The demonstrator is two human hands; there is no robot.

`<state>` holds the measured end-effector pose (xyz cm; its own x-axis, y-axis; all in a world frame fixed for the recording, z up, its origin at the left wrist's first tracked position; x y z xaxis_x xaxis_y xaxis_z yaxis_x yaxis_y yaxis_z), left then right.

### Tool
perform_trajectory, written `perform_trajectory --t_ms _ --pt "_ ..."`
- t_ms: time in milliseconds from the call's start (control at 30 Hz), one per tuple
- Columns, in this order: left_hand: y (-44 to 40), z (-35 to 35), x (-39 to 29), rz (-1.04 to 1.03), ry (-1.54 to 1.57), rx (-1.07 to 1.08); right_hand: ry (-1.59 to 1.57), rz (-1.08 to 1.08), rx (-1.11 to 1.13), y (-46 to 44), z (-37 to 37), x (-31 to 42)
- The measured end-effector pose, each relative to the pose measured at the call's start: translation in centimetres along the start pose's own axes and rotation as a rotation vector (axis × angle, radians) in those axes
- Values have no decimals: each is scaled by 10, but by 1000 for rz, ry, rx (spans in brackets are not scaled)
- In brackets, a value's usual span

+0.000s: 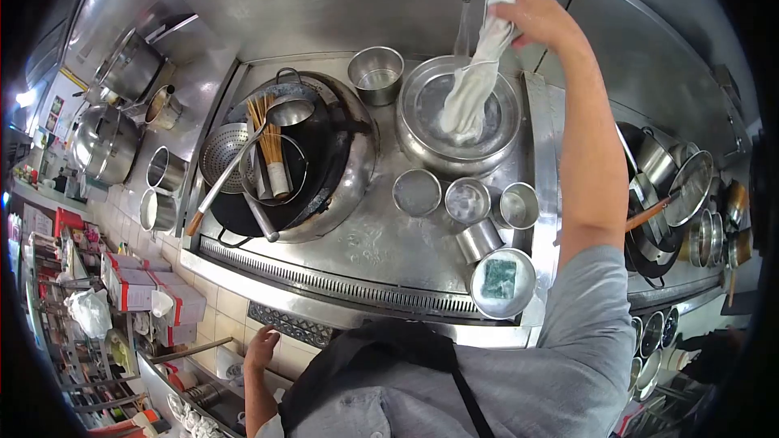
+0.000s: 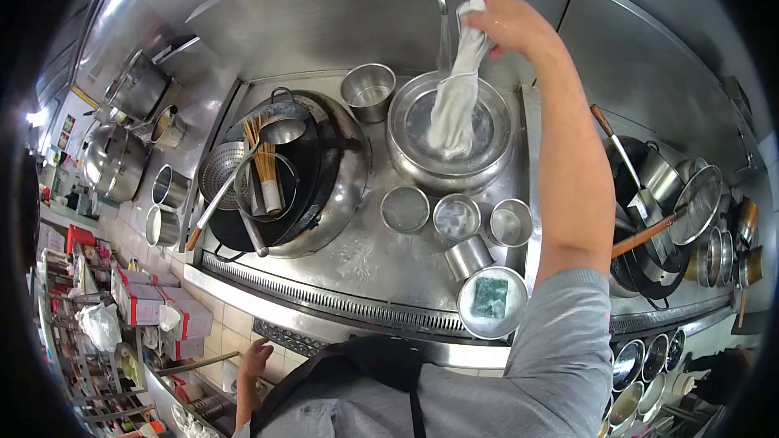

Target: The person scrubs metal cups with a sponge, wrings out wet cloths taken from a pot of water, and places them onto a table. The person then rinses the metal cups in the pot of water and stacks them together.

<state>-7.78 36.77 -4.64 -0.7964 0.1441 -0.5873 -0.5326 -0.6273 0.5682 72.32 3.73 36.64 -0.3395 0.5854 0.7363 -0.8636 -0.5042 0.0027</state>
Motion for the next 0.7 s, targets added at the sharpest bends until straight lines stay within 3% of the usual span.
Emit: perform_trajectory --t_ms 33,133,267,300,333,367,400,467,533,567,600,633,700 --pt "11 7 -31 -5 -94 -19 -32 8 -32 2 8 6" --pt "23 12 -28 96 -209 9 -182 -43 -17 -7 -41 -39" --pt "25 -8 -35 -8 -115 138 281 -182 182 -34 -211 -191" --pt "25 -16 -65 -13 -79 158 584 -70 410 -44 -269 -224" --pt "27 -26 -94 -16 -42 180 558 -178 337 -47 -302 -272" --pt "22 -34 -136 -179 -188 202 585 -164 385 -42 -315 -278" --pt "19 -44 -174 -153 -206 247 613 -153 430 -42 -320 -277" --pt "12 -63 -246 -101 -235 348 549 -190 435 -41 -284 -229" --pt "-20 -90 -309 -496 -215 394 374 -227 396 -34 -226 -163" --pt "-18 -96 -367 -578 -127 455 224 -242 358 -30 -192 -126" --pt "-42 -111 -446 -906 -19 409 56 -90 246 -4 -117 -32" --pt "-39 -120 -498 -900 102 455 -85 22 222 4 -85 1" --pt "-23 -128 -603 -997 71 341 -284 215 99 37 -15 77"
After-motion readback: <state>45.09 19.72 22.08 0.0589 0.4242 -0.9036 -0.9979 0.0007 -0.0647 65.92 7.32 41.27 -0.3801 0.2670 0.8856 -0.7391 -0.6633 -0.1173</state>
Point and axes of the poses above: each hand's wrist, its own y-axis away from the middle knuckle, its own z-axis out of the back of the hand, x = y × z, the point moved 9 cm from there along -y, towards the middle knuckle, and after that the axes turned 7 degrees about -z, right-handed, at the moved point
